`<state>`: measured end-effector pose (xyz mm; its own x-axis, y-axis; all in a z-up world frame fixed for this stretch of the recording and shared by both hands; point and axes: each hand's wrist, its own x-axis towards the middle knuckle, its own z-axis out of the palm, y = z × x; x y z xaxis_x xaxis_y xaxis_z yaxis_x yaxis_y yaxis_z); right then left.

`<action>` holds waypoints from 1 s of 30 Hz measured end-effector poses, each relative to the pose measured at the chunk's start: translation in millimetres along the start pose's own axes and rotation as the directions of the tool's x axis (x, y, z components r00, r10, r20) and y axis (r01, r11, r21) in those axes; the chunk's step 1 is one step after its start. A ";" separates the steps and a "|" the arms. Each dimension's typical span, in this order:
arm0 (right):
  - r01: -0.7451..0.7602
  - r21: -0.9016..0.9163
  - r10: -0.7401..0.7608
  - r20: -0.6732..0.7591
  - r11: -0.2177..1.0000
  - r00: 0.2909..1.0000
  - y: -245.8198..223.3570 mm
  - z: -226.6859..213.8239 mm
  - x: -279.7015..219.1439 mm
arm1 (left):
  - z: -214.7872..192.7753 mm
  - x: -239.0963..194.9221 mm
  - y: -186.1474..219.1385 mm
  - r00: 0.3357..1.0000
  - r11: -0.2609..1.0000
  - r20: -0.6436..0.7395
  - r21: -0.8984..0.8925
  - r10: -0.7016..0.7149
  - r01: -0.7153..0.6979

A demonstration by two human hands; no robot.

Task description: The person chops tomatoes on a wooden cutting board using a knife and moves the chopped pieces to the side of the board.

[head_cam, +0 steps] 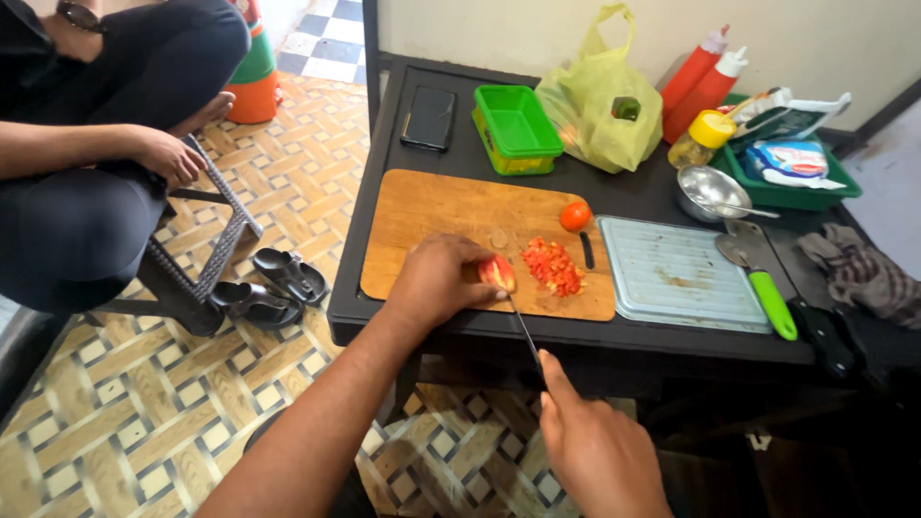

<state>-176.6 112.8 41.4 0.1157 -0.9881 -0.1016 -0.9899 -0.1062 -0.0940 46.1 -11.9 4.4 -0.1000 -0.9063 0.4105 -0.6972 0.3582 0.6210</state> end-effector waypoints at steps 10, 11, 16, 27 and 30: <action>-0.039 0.115 0.043 -0.025 0.993 0.999 -19.2 -21.7 22.5 | -9.3 -10.6 -2.4 0.999 0.996 -0.019 -0.075 0.042 -0.043; -0.002 0.119 0.008 -0.047 0.993 0.999 -23.2 -19.0 28.3 | -9.9 -10.0 -1.1 0.998 0.996 -0.023 -0.068 0.054 -0.055; 0.110 0.089 -0.094 -0.167 0.990 0.981 -26.5 4.4 45.2 | -9.2 -12.8 -1.7 0.997 0.995 -0.054 -0.081 0.060 -0.064; 0.151 0.050 -0.144 -0.125 0.987 0.982 -29.9 1.9 61.3 | -11.8 -11.2 4.2 0.991 0.994 -0.093 -0.042 0.099 -0.103; 0.232 0.063 -0.216 -0.198 0.971 0.956 -35.0 2.8 76.9 | -13.3 -11.9 6.0 0.993 0.996 -0.092 -0.040 0.070 -0.074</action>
<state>-132.9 40.9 34.0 0.3077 -0.9439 0.1195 -0.9290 -0.3252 -0.1768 52.5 4.0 12.2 -0.0831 -0.8548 0.5123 -0.6591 0.4327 0.6151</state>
